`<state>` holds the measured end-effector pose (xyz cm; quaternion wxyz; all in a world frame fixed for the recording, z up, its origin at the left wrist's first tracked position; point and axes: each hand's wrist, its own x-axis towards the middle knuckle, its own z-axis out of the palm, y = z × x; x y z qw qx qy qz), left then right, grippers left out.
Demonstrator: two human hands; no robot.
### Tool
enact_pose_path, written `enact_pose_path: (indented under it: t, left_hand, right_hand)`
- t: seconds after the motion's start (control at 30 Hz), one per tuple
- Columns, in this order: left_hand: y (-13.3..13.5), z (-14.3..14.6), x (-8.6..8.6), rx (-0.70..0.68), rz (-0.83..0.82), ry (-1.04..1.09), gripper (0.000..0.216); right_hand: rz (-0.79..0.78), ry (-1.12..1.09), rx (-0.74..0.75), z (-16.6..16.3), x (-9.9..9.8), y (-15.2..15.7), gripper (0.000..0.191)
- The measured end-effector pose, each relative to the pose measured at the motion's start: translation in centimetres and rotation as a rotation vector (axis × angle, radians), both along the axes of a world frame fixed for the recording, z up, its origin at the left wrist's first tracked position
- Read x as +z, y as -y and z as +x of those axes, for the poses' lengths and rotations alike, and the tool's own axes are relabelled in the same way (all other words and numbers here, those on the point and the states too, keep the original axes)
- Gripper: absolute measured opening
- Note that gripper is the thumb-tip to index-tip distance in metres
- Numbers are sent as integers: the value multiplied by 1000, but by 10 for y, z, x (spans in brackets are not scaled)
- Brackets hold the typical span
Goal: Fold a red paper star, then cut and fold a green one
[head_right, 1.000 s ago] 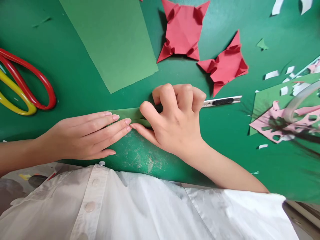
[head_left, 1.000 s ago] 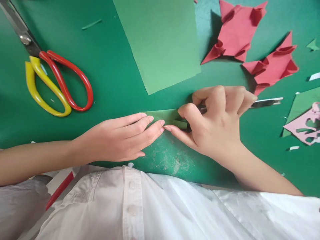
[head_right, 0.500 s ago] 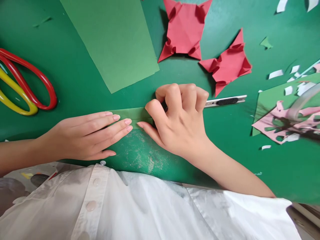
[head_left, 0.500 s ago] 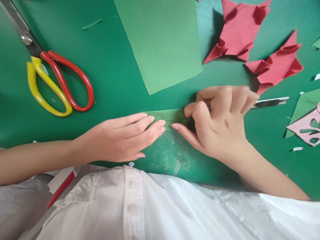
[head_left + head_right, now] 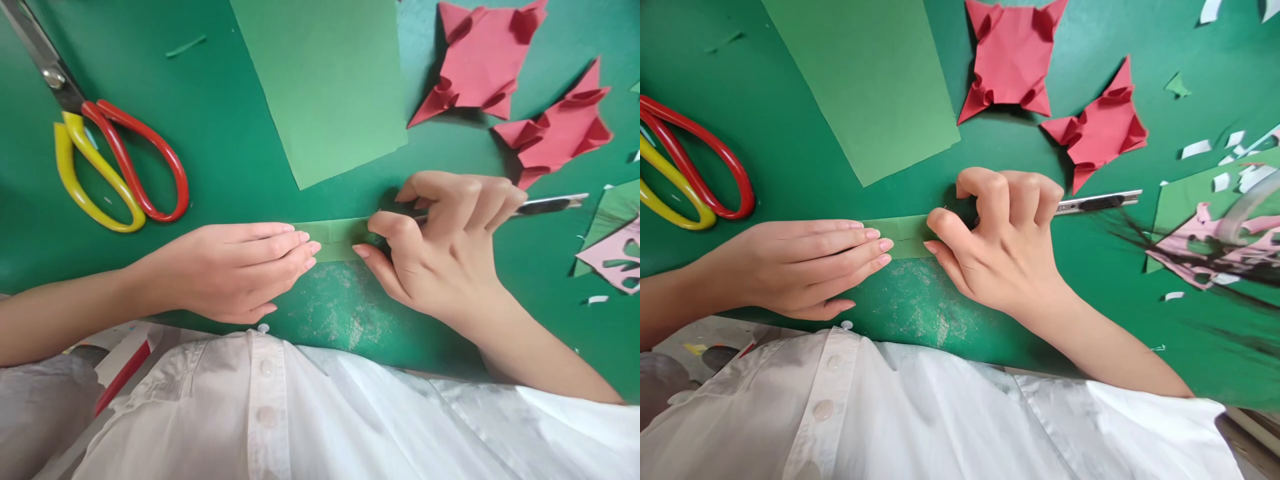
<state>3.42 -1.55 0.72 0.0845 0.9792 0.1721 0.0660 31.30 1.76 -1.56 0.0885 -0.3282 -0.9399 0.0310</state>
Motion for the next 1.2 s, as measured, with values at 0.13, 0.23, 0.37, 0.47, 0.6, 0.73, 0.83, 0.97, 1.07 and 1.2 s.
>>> enact_pose_path:
  t: [0.13, 0.23, 0.37, 0.47, 0.6, 0.73, 0.83, 0.97, 1.07, 1.2]
  left_hand:
    - [-8, -17, -1, -46, 16, 119, 38]
    - [-7, -26, -6, -63, 11, 136, 42]
    - [-1, -31, -13, -58, -7, 133, 53]
    - [-1, -30, -14, -58, 2, 142, 52]
    - [-4, -25, -9, -67, 31, 148, 49]
    - [-6, -21, -5, -69, 25, 125, 53]
    - [-5, -19, -3, -55, 32, 116, 58]
    - [-5, -18, -3, -55, 58, 105, 57]
    - [-5, -18, -4, -49, 57, 129, 56]
    - [-6, -20, -7, -41, 40, 152, 51]
  right_hand:
    - [-5, 14, -10, 1, 1, 1, 27]
    - [-11, 19, -16, 1, 1, 1, 27]
    - [7, -41, -14, 0, 0, -2, 23]
    - [40, -109, -37, -4, 0, 0, 19]
    - [65, -144, -138, -14, 0, 11, 36]
    - [32, -118, -202, -23, 1, 21, 55]
    - [-47, -94, -202, -23, 2, 23, 46]
    - [-80, -95, -158, -19, 1, 21, 32]
    - [-90, -118, -134, -17, -1, 20, 27]
    - [-114, -141, -148, -15, -2, 18, 34]
